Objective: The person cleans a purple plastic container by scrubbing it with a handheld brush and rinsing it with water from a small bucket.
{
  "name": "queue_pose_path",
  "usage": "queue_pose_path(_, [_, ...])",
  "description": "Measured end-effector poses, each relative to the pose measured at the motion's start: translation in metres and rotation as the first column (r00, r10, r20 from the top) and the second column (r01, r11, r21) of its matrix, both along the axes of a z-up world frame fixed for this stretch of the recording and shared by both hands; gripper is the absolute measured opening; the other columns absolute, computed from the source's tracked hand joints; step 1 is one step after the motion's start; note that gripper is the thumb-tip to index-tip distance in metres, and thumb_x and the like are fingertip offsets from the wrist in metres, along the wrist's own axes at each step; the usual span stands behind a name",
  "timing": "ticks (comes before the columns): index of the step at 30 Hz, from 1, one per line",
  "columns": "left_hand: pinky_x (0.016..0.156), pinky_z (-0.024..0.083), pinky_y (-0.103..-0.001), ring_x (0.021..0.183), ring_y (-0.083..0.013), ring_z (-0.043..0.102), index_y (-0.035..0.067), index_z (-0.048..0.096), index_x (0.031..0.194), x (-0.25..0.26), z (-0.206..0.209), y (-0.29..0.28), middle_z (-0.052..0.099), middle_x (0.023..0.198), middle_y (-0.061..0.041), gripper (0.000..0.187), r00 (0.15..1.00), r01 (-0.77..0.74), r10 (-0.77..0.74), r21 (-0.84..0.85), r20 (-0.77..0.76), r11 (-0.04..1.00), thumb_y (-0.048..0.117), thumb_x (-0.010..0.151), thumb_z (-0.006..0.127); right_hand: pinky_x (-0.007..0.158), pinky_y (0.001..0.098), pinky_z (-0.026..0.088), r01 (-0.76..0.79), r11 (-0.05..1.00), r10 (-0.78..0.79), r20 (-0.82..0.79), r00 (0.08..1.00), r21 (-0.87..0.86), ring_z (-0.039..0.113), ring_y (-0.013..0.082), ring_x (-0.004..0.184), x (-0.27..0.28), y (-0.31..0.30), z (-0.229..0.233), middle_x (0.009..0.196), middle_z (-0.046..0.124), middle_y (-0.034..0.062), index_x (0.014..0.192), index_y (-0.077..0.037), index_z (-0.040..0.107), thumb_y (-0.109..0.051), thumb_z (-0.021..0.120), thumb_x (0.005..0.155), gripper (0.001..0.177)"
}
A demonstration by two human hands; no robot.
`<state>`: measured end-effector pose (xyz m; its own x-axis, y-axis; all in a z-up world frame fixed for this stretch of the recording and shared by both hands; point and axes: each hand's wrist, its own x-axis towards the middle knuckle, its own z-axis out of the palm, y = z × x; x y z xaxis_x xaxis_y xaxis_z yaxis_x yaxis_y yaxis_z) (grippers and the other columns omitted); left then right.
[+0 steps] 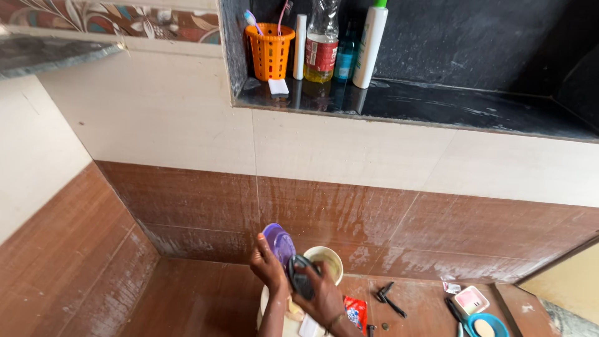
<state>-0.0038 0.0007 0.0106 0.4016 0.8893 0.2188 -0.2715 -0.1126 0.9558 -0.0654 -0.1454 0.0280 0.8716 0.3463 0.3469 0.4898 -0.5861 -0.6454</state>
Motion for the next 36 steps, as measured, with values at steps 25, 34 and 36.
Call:
queue_pose_path(25, [0.056,0.038,-0.033,0.063,-0.0115,0.04,-0.004,0.06,0.085,-0.006,0.025,-0.014,0.048,0.066,-0.006,0.037,0.984,0.149,-0.16,0.126,0.083,0.981,0.023,0.109,0.053,0.071,0.0358,0.057,0.526,0.523,0.186,-0.691,0.698,0.671,0.064,0.024,0.09,0.06,-0.044,-0.035,0.105,0.063,0.0113,0.133,-0.008,0.061,-0.038,0.07,0.088,0.055])
queue_pose_path(34, [0.061,0.047,-0.031,0.065,-0.0116,0.054,0.001,0.063,0.076,0.011,0.012,-0.013,0.059,0.069,-0.003,0.051,0.967,0.244,-0.254,-0.279,-0.002,0.929,0.04,0.107,0.049,0.073,0.0507,0.058,0.321,0.944,-0.331,0.173,0.928,0.081,0.067,0.0431,0.104,0.016,-0.007,0.043,0.128,0.054,0.0187,0.139,-0.014,0.056,-0.041,0.068,0.089,0.059])
queue_pose_path(36, [0.063,0.054,-0.029,0.066,-0.011,0.065,0.007,0.067,0.076,0.016,0.005,-0.002,0.067,0.072,0.0,0.05,0.928,0.275,-0.361,-0.482,-0.093,0.832,0.046,0.102,0.049,0.082,0.0505,0.059,-0.049,0.997,0.068,0.348,0.935,-0.062,0.07,0.0421,0.099,0.0,-0.018,0.055,0.137,0.049,0.025,0.129,-0.017,0.066,-0.037,0.072,0.079,0.054])
